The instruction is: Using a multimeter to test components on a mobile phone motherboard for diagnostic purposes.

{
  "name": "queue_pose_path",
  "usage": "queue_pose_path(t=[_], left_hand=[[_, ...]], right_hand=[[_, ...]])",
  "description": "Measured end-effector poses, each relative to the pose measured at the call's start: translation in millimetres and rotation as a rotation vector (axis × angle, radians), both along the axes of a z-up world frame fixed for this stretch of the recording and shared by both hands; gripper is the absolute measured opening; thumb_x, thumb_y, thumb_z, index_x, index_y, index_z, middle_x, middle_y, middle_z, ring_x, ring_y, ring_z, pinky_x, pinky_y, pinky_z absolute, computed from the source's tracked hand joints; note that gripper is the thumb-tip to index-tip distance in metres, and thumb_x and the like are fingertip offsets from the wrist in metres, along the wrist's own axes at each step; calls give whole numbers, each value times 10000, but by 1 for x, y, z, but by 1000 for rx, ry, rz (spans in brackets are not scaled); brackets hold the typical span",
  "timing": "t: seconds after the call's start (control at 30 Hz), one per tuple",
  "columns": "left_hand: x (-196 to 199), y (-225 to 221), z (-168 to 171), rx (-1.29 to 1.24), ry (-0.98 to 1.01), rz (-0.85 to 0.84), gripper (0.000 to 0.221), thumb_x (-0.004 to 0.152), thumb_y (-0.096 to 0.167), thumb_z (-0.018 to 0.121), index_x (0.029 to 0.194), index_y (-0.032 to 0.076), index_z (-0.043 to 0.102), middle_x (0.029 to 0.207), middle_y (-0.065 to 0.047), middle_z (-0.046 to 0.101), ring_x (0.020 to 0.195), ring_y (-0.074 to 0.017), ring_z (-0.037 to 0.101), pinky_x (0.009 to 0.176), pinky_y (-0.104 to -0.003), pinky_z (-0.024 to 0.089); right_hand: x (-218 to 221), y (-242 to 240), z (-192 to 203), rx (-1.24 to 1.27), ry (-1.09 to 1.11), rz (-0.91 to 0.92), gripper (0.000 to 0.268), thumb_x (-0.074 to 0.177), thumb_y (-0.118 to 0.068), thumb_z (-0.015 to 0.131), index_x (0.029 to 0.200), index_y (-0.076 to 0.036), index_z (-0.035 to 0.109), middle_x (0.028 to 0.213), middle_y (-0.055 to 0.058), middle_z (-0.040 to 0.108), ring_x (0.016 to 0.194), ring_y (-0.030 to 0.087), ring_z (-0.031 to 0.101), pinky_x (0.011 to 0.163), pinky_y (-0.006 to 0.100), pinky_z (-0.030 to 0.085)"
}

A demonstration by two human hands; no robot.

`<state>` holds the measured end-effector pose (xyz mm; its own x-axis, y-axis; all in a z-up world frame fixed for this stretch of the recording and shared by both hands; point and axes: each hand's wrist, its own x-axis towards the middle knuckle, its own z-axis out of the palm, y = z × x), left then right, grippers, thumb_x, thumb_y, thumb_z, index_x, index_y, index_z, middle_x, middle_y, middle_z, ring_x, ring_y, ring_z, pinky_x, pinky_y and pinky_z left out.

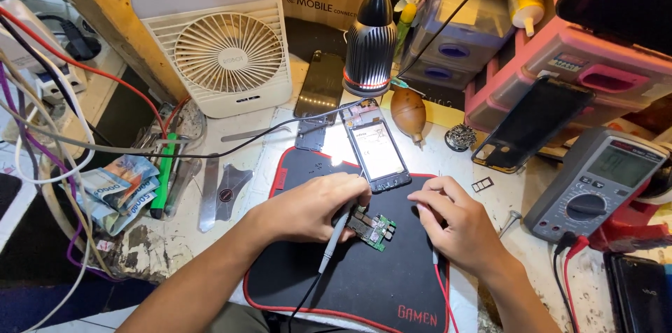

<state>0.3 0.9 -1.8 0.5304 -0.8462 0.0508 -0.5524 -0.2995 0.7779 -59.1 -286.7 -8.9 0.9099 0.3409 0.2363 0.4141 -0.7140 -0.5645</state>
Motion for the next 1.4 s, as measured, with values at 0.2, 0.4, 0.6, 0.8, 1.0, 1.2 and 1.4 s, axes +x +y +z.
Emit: queue_pose_path(t=[0.2, 0.4, 0.6, 0.8, 1.0, 1.2, 1.4], left_hand=[[-3, 3, 8, -35, -34, -3, 460, 803, 243, 831, 1097, 103, 506, 972, -74, 570, 791, -278, 549, 690, -372, 451], [-5, 1, 10, -67, -112, 26, 467, 814, 274, 851, 1091, 99, 518, 938, -72, 581, 769, -274, 557, 656, -374, 444], [-6, -1, 9, -80, -155, 36, 524, 789, 303, 898, 1068, 103, 503, 888, -61, 573, 734, -271, 549, 612, -381, 434], [-7, 0, 5, -67, -153, 26, 547, 770, 331, 906, 1079, 116, 509, 894, -63, 565, 733, -285, 549, 601, -396, 426], [-8, -1, 3, -123, -172, 13, 535, 786, 323, 880, 1104, 100, 511, 923, -92, 571, 763, -310, 571, 629, -414, 445], [-6, -1, -7, -123, -172, 16, 559, 784, 360, 870, 1112, 85, 510, 902, -121, 576, 759, -329, 579, 629, -424, 448], [-6, 0, -11, -136, -126, 11, 555, 782, 334, 878, 1096, 89, 492, 885, -111, 575, 766, -318, 574, 640, -405, 450]], right_hand=[[-1, 2, 4, -16, -2, 71, 190, 926, -137, 677, 1096, -103, 752, 1040, 57, 627, 830, 170, 651, 627, 284, 503], [-3, 12, 6, -34, -71, 197, 138, 897, -137, 741, 1030, -112, 714, 1017, 55, 619, 739, 161, 635, 537, 259, 501], [-5, 21, 2, -71, -90, 211, 127, 878, -100, 737, 1004, -95, 719, 1033, 60, 631, 664, 153, 629, 519, 264, 505], [-6, 25, 3, -109, -116, 228, 132, 887, -125, 745, 1013, -97, 714, 1025, 63, 620, 663, 159, 626, 512, 270, 507], [-7, 28, 3, -126, -149, 214, 90, 904, -130, 737, 987, -106, 716, 995, 48, 614, 689, 150, 608, 526, 273, 457], [-9, 35, -1, -226, -248, 184, 121, 893, -160, 760, 996, -108, 721, 1023, 34, 628, 637, 138, 608, 485, 290, 464], [-10, 35, -2, -285, -314, 195, 93, 896, -142, 757, 986, -126, 741, 984, 14, 626, 631, 146, 582, 474, 287, 448]])
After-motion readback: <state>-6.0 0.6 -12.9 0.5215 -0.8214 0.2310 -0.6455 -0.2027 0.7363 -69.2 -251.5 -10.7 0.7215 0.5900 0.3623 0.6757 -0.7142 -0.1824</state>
